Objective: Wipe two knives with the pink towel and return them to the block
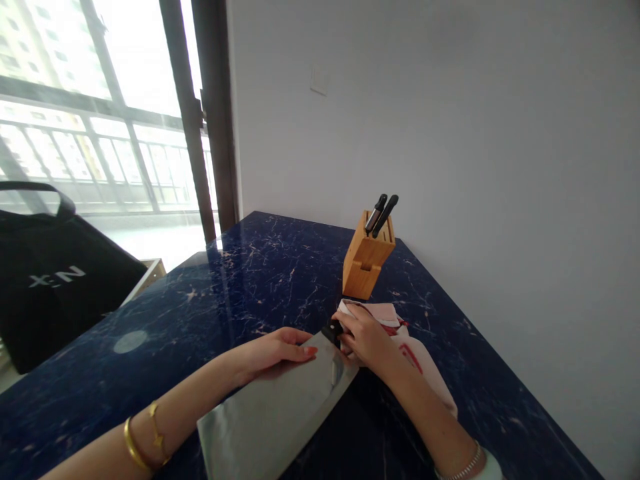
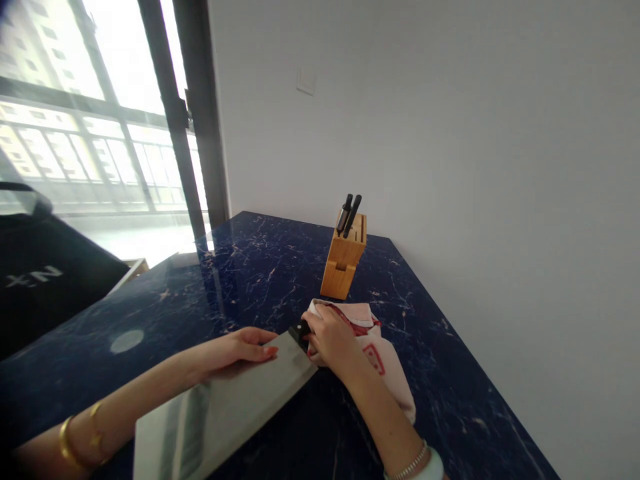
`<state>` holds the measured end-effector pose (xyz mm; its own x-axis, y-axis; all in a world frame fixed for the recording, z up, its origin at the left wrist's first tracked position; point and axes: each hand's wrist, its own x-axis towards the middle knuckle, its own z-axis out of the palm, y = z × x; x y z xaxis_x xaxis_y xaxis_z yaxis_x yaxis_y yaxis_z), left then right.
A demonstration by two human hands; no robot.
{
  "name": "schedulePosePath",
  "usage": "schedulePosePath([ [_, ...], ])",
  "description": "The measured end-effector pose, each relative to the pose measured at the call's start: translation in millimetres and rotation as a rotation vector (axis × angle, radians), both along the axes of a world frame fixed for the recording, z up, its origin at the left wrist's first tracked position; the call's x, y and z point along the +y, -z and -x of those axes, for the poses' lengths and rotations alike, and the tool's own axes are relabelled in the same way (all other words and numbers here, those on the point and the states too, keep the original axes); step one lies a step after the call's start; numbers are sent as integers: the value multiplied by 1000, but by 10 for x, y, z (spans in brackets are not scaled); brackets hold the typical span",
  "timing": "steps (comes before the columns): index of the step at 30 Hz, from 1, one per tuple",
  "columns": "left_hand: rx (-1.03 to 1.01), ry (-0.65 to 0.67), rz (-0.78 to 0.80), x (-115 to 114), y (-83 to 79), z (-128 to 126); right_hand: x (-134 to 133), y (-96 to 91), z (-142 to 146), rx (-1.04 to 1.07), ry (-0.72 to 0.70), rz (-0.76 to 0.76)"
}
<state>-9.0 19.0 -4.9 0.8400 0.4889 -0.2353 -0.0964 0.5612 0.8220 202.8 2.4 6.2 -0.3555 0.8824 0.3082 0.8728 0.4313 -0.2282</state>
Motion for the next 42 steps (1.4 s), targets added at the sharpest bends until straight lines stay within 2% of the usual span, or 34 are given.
schedulePosePath([
  [4,26,-10,-35,60,50,2,-12,-20,-81,157,-38,73],
  [7,53,-21,-75,81,50,-3,-66,-74,-132,376,-20,86],
  [10,81,-35,-101,84,44,-20,-116,-123,-89,590,42,66],
  [12,91,-51,-118,80,44,-38,-140,-135,0,658,44,75],
  [20,154,-106,-243,31,32,-84,-218,-179,321,587,-84,179],
  [24,177,-109,-260,5,17,-82,-193,-163,317,577,-31,156],
  [28,200,-117,-271,-12,-4,-95,-180,-123,312,579,-2,227],
  [32,209,-108,-296,-11,-9,-108,-187,-109,311,505,90,139],
  [34,229,-102,-318,-9,2,-108,-197,-124,294,460,136,141],
  [38,309,-99,-418,-20,26,-114,-219,-166,257,398,150,232],
  [42,318,-118,-586,-68,7,-143,-179,-129,318,325,161,154],
])
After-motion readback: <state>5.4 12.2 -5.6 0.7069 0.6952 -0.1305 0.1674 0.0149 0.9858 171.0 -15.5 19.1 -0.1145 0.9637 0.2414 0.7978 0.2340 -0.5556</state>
